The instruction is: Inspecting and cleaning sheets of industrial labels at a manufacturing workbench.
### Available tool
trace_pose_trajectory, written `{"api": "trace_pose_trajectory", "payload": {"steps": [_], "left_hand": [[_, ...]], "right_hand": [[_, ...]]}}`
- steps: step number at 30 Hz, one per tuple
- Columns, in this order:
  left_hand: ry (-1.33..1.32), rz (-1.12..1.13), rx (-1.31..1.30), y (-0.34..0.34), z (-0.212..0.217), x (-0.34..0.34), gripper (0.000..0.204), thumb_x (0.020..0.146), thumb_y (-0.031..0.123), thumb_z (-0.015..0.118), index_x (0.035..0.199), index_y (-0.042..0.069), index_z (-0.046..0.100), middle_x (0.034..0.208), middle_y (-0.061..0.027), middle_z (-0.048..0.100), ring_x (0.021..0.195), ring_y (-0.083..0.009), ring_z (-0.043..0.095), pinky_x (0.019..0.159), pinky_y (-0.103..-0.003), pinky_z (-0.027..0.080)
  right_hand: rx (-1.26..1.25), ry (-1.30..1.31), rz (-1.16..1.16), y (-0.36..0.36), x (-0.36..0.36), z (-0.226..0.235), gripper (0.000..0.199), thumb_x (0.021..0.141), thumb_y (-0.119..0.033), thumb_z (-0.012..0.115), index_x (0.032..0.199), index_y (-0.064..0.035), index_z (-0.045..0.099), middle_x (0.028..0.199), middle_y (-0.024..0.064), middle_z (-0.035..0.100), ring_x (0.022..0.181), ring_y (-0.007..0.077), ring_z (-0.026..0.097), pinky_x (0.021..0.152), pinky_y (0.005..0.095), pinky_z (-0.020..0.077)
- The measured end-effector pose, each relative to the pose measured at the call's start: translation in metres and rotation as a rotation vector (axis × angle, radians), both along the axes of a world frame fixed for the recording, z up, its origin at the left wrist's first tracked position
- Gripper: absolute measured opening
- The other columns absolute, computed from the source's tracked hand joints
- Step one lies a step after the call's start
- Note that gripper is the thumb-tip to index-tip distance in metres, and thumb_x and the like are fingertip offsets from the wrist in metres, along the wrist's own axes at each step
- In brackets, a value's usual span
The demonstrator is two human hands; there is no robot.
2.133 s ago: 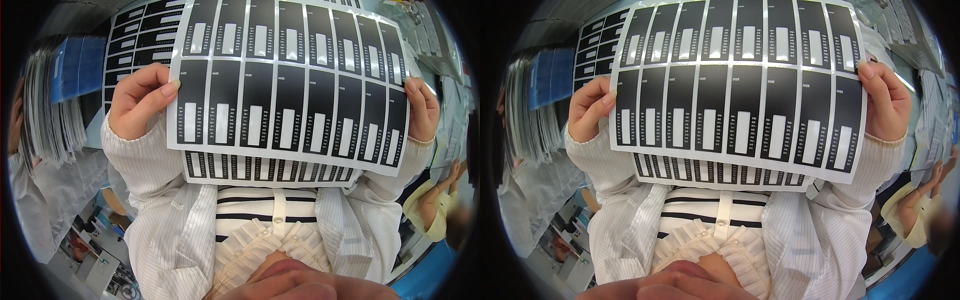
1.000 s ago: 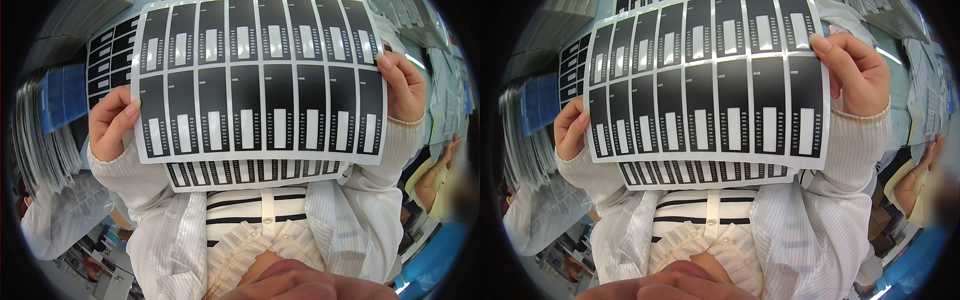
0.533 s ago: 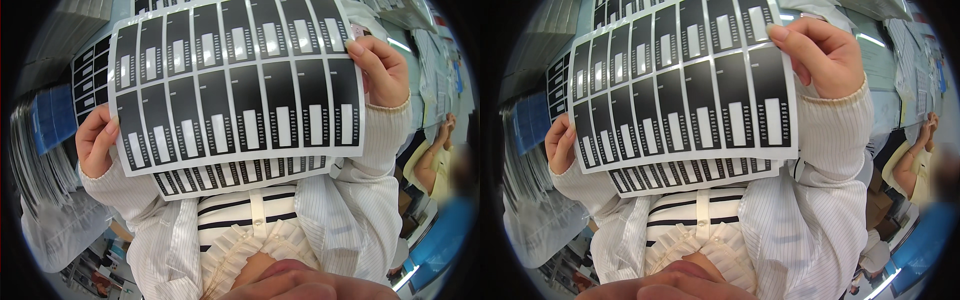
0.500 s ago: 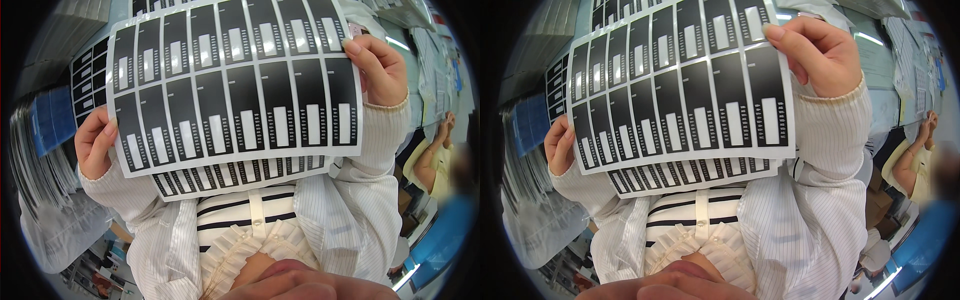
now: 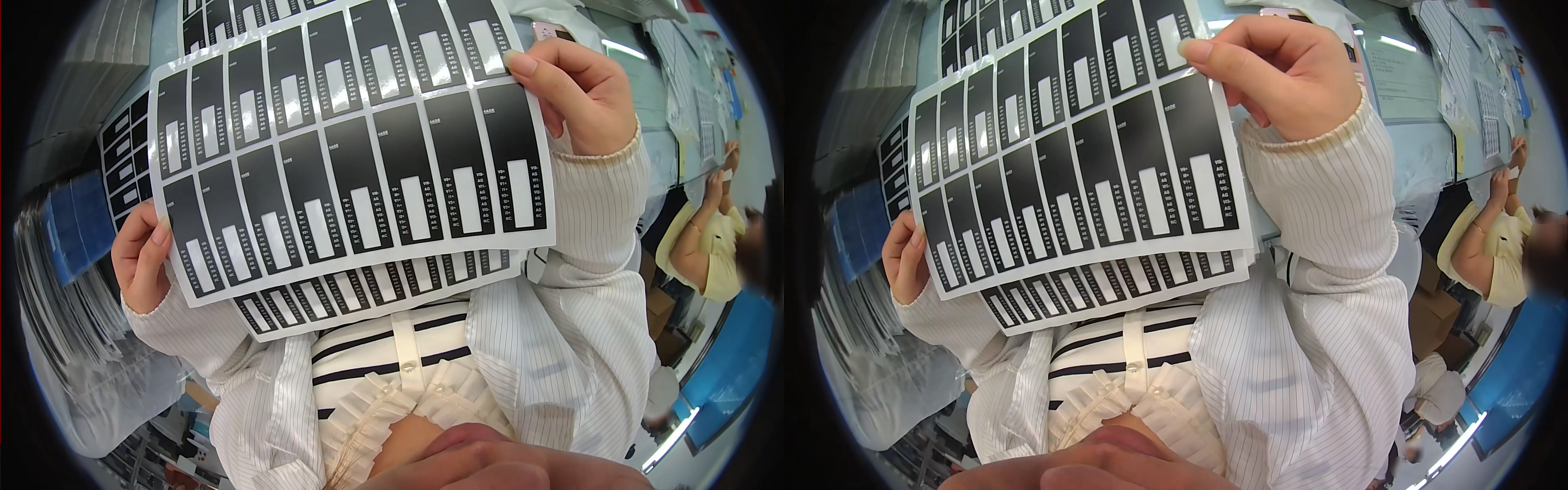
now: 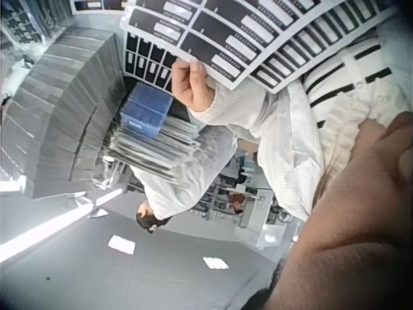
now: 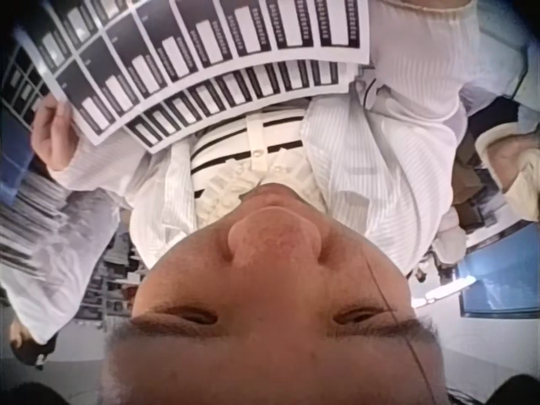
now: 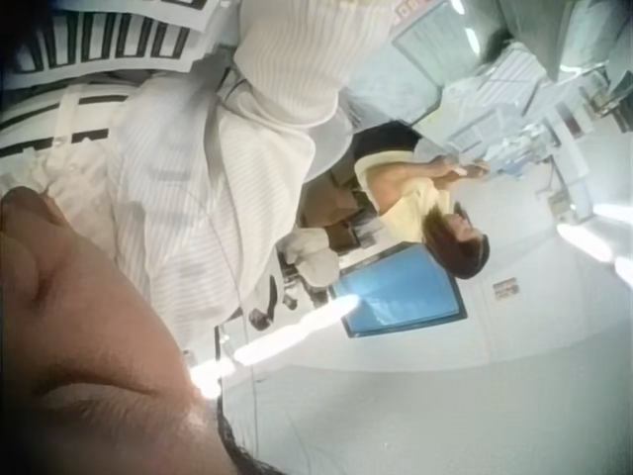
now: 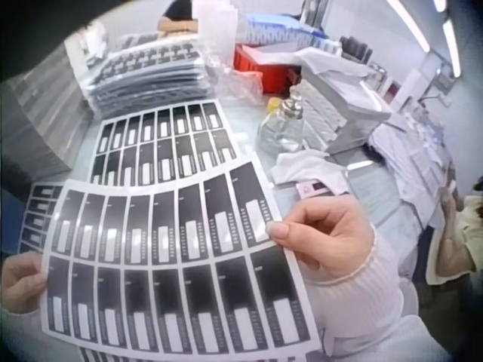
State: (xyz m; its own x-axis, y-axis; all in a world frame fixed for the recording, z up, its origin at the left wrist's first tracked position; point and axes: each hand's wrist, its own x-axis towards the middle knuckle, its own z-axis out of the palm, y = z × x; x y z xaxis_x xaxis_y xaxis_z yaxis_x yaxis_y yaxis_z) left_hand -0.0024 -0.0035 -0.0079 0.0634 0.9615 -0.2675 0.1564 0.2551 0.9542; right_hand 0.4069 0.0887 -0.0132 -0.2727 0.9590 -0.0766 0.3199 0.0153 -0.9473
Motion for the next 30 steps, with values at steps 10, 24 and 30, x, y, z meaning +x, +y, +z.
{"api": "trace_pose_trajectory", "payload": {"steps": [10, 24, 30], "left_hand": [[0.004, -0.002, -0.006, 0.0, 0.001, -0.001, 0.016, 0.088, 0.014, 0.051, 0.091, -0.002, 0.055, 0.085, -0.0043, 0.061, 0.072, -0.0065, 0.053, 0.07, -0.019, 0.039], [-0.011, -0.043, -0.026, -0.001, 0.002, -0.002, 0.015, 0.091, 0.014, 0.051, 0.095, -0.001, 0.054, 0.089, -0.0036, 0.061, 0.077, -0.0061, 0.053, 0.074, -0.018, 0.038], [0.133, -0.015, 0.022, 0.002, 0.0, 0.008, 0.011, 0.091, 0.01, 0.052, 0.091, 0.0, 0.056, 0.079, 0.0001, 0.059, 0.065, -0.0037, 0.048, 0.065, -0.017, 0.037]], "right_hand": [[-0.023, 0.036, -0.012, 0.0, 0.006, -0.005, 0.019, 0.088, -0.018, 0.063, 0.079, -0.0016, 0.066, 0.054, -0.0048, 0.051, 0.042, 0.0009, 0.036, 0.042, 0.0181, 0.0231], [-0.051, -0.013, 0.017, -0.001, 0.005, -0.003, 0.022, 0.088, -0.022, 0.065, 0.079, -0.0018, 0.066, 0.054, -0.0035, 0.051, 0.042, 0.002, 0.041, 0.041, 0.0171, 0.0291], [-0.165, 0.027, 0.009, -0.002, 0.004, -0.004, 0.025, 0.088, -0.023, 0.065, 0.098, 0.0003, 0.066, 0.066, -0.0002, 0.06, 0.049, 0.0055, 0.054, 0.046, 0.0182, 0.0406]]}}
